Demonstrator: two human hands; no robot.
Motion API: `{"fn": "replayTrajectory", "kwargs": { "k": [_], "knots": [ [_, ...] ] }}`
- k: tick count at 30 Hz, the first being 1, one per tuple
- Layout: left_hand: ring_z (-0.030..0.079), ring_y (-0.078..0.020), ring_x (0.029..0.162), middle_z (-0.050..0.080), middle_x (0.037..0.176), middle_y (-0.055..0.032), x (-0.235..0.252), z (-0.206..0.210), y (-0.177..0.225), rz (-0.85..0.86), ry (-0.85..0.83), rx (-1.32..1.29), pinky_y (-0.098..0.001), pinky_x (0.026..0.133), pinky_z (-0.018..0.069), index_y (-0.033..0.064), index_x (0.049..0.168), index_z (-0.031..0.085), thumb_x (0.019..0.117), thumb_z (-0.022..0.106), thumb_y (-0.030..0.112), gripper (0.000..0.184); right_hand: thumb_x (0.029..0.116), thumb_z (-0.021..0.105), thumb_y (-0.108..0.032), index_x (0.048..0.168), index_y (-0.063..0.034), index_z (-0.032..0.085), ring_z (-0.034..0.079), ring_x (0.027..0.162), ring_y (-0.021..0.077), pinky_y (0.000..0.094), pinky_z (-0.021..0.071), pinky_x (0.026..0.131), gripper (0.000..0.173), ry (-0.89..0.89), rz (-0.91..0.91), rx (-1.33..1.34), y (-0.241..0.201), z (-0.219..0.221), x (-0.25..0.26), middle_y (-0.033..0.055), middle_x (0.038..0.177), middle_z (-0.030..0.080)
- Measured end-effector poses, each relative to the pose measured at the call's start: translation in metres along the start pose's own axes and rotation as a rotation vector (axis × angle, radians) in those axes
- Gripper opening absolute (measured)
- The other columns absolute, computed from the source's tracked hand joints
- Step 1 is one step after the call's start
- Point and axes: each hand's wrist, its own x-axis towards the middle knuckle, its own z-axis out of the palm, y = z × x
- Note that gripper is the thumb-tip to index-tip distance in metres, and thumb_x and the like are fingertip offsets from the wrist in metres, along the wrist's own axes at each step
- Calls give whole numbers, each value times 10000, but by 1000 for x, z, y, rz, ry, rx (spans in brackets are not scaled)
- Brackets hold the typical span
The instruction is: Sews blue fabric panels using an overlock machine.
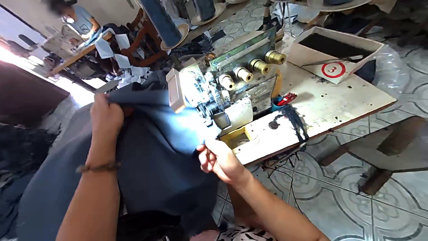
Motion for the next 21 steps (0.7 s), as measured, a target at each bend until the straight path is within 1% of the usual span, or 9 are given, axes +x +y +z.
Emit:
{"fn": "replayTrajectory", "kwargs": {
  "k": [3,5,6,10,13,15,16,18,21],
  "knots": [
    [491,-507,1340,470,1440,-355,48,30,5,218,4,-67,-672,1077,397,-58,1515,257,1058,465,138,539,1073,296,-122,1059,-11,641,586,573,10,183,506,552,363,-167,-18,-383,-2,-13,0,-48,715,663],
    [205,-554,1505,188,1654,-309,51,38,-3,388,-95,-72,-752,1159,203,16,1634,81,1017,571,170,803,1067,400,-78,1073,24,680,585,618,-17,155,501,585,298,-146,-173,-727,-9,-27,-11,-32,760,664],
    [192,-575,1500,126,1677,-296,36,32,-4,410,-166,2,-763,1152,211,52,1650,-3,991,641,210,935,1042,487,-83,1048,10,713,602,686,-19,146,510,651,244,-82,-295,-932,-13,-37,-18,-11,810,682],
    [652,-590,996,624,1221,-392,-102,2,6,233,-692,392,-758,811,505,94,1614,313,768,822,609,1113,958,658,-301,960,-126,779,660,874,139,327,528,827,213,146,-689,-1492,-25,-93,-25,13,880,725],
    [501,-667,1228,238,1538,-477,-143,33,0,68,-1073,494,-702,943,500,-8,1615,219,691,924,517,1275,930,665,-377,912,-180,778,641,873,121,313,515,814,228,182,-748,-1570,-25,-98,-19,-28,848,699],
    [343,-656,1384,160,1584,-452,-99,54,-24,69,-985,489,-720,1014,450,-90,1522,380,625,965,488,1217,923,671,-438,874,-199,775,625,860,116,293,508,796,266,206,-755,-1612,-20,-96,-17,-37,833,682],
    [372,-623,1387,261,1553,-445,-62,62,-28,46,-956,531,-719,1031,433,-129,1433,478,638,952,512,1126,915,675,-432,858,-200,770,622,858,111,283,504,796,257,228,-754,-1608,-19,-96,-17,-36,831,680],
    [491,-525,1338,513,1408,-379,21,72,-13,-30,-959,653,-680,1073,397,-125,1297,603,764,867,536,889,898,679,-397,840,-195,767,623,847,107,275,495,804,228,278,-743,-1611,-19,-97,-17,-33,827,684],
    [563,-447,1291,604,1333,-308,99,81,14,-138,-676,499,-608,1079,425,-106,1272,614,971,699,232,461,858,715,-313,834,-142,786,649,854,173,329,508,821,187,310,-648,-1662,-26,-89,-21,15,829,707]
  ]
}}
